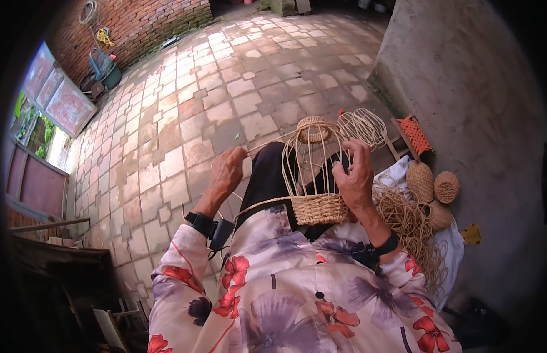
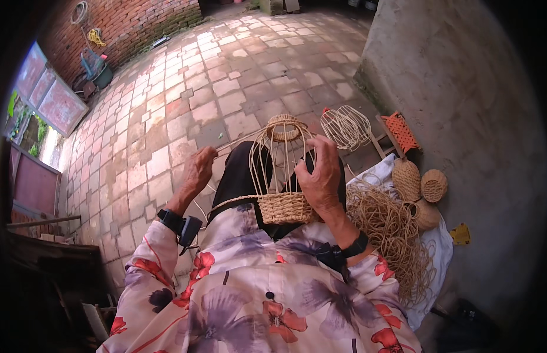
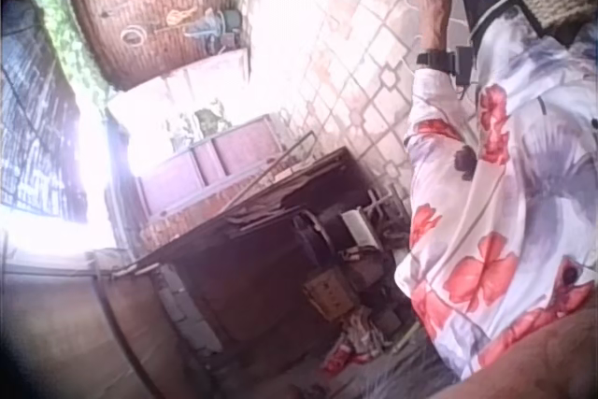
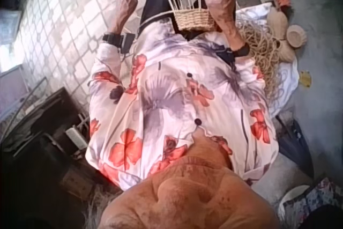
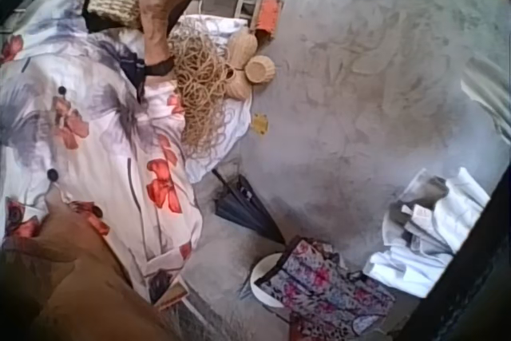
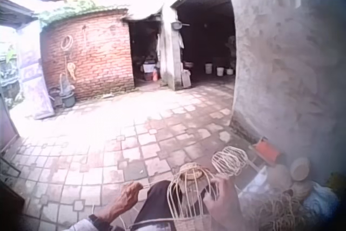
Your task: Manually weaving a small wicker or bamboo basket structure using long strands of material.
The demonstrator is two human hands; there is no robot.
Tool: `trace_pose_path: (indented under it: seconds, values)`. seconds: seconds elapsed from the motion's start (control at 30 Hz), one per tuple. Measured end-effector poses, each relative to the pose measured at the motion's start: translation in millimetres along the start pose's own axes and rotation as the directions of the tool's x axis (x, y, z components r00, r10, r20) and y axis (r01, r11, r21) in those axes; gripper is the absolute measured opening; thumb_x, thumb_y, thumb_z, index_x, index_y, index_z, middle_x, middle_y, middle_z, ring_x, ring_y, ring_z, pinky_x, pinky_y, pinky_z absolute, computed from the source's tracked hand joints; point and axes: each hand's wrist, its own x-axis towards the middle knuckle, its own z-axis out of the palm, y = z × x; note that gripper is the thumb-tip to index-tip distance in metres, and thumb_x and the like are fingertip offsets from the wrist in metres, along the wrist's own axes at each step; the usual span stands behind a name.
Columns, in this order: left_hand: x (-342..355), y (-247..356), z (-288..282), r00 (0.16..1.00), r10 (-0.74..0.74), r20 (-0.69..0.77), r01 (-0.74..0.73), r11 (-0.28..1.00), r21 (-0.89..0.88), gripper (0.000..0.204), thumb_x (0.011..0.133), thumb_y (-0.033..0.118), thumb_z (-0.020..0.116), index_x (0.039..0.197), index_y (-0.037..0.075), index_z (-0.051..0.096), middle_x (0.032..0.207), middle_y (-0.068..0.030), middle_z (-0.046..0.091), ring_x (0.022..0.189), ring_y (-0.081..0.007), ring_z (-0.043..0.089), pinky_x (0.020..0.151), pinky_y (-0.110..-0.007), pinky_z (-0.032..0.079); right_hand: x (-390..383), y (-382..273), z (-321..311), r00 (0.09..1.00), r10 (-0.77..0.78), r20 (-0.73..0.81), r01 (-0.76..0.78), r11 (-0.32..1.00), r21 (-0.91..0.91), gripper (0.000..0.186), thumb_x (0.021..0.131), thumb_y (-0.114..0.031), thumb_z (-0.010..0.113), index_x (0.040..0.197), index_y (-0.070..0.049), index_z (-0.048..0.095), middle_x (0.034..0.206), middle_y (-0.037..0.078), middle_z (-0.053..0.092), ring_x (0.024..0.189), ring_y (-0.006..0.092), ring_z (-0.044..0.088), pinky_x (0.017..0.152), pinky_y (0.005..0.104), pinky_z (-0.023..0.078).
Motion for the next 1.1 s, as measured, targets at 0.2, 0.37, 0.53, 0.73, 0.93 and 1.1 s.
trace_pose_path:
  seconds: [0.2,0.37,0.53,0.73,0.93,1.1]
  values:
    - [-138.8,-168.5,-45.5,0.906,-0.421,-0.038,0.412,0.86,0.303,0.015,0.083,0.007,0.045,0.084,0.004,0.059,0.081,-0.0224,0.064,0.078,-0.0415,0.062,0.068,-0.05,0.047,0.3,14.2,-2.1,0.999,0.037,-0.019,-0.037,0.999,0.001,0.039,0.071,-0.002,0.061,0.108,-0.003,0.051,0.109,0.016,0.052,0.103,0.034,0.053,0.09,0.041,0.044]
    - [-409.3,-313.5,-162.4,0.396,-0.896,-0.202,0.748,0.187,0.637,0.021,0.08,0.024,0.061,0.085,0.005,0.07,0.088,-0.0183,0.068,0.082,-0.0358,0.066,0.07,-0.044,0.054,3.1,12.9,6.2,0.999,0.05,0.004,-0.051,0.998,0.038,0.036,0.074,-0.004,0.06,0.109,-0.002,0.051,0.106,0.015,0.052,0.098,0.0308,0.054,0.085,0.04,0.045]
    - [-469.0,-314.3,-191.6,0.521,-0.846,0.116,0.485,0.405,0.775,0.03,0.079,0.038,0.066,0.089,0.01,0.074,0.084,-0.0127,0.071,0.077,-0.0305,0.069,0.063,-0.045,0.053,3.8,17.6,-7.2,0.998,-0.027,-0.055,0.018,0.987,-0.158,0.035,0.076,-0.011,0.064,0.108,-0.004,0.052,0.103,0.013,0.053,0.099,0.0318,0.055,0.085,0.0402,0.045]
    - [-313.7,-227.0,-95.1,0.318,-0.806,0.499,0.752,-0.106,-0.651,0.01,0.087,0.02,0.062,0.09,0.01,0.06,0.064,0.0056,0.047,0.048,-0.0058,0.041,0.041,-0.023,0.032,38.4,2.8,10.6,0.99,-0.078,0.115,0.103,0.966,-0.236,0.037,0.075,-0.02,0.067,0.105,-0.004,0.053,0.103,0.013,0.053,0.103,0.0335,0.053,0.087,0.0442,0.044]
    - [-63.6,-0.7,-60.4,0.712,-0.361,0.602,0.669,0.088,-0.738,0.014,0.093,0.019,0.06,0.096,0.005,0.058,0.089,-0.0065,0.066,0.077,-0.0115,0.062,0.071,-0.024,0.052,35.6,-1.8,14.0,0.969,0.132,0.209,-0.109,0.987,-0.122,0.031,0.074,-0.01,0.06,0.102,-0.001,0.053,0.101,0.015,0.052,0.094,0.0336,0.056,0.081,0.0409,0.047]
    - [10.9,110.2,-32.7,0.77,-0.037,0.637,0.635,0.143,-0.759,0.014,0.096,0.02,0.057,0.096,0.006,0.061,0.083,-0.0003,0.065,0.072,-0.0086,0.062,0.063,-0.024,0.051,26.9,5.1,17.5,0.997,0.01,0.077,0.001,0.991,-0.136,0.033,0.07,-0.011,0.06,0.101,-0.005,0.05,0.102,0.013,0.052,0.089,0.0357,0.059,0.076,0.0449,0.049]
